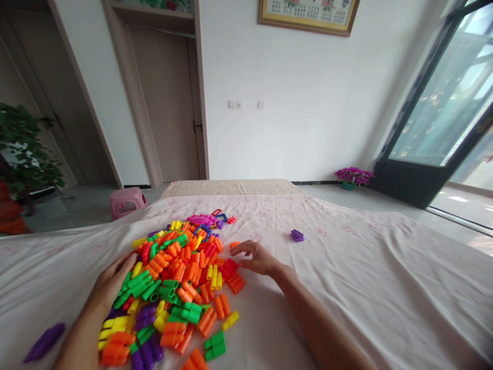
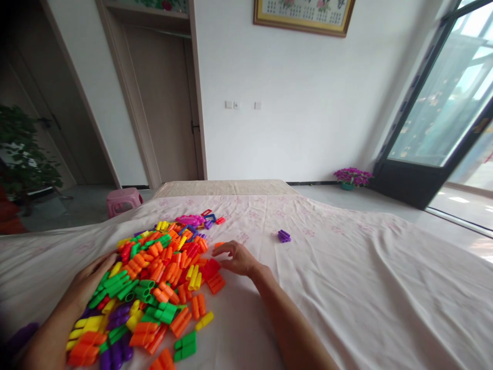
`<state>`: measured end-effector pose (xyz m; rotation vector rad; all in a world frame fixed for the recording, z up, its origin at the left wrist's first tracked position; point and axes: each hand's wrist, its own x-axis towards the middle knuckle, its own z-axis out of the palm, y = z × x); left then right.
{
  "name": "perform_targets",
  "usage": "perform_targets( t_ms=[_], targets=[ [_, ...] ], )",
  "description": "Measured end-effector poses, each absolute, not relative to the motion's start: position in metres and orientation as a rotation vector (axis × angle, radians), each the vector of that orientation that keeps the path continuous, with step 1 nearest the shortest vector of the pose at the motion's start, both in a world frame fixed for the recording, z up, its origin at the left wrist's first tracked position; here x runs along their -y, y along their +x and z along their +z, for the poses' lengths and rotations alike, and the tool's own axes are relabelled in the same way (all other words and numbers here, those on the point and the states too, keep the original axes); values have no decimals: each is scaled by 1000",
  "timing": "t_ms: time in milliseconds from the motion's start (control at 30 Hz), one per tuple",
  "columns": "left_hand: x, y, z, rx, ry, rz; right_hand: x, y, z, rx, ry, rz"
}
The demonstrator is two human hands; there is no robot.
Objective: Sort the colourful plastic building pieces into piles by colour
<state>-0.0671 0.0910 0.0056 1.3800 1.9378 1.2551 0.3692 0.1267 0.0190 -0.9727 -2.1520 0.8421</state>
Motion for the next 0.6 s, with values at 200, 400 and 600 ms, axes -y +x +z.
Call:
perform_targets(
  t_ms=[200, 400, 600],
  targets=[
    [-93, -71, 0, -1875, 1233, 1315, -118, 356, 13, 2421, -973, 593],
    [-96, -75, -2, -1907, 1176, 1306, -120, 376, 19, 2329, -1315, 482],
    [-96, -74, -3, -1945, 1181, 1320, -116, 393, 14, 2414, -1095, 477]
  ],
)
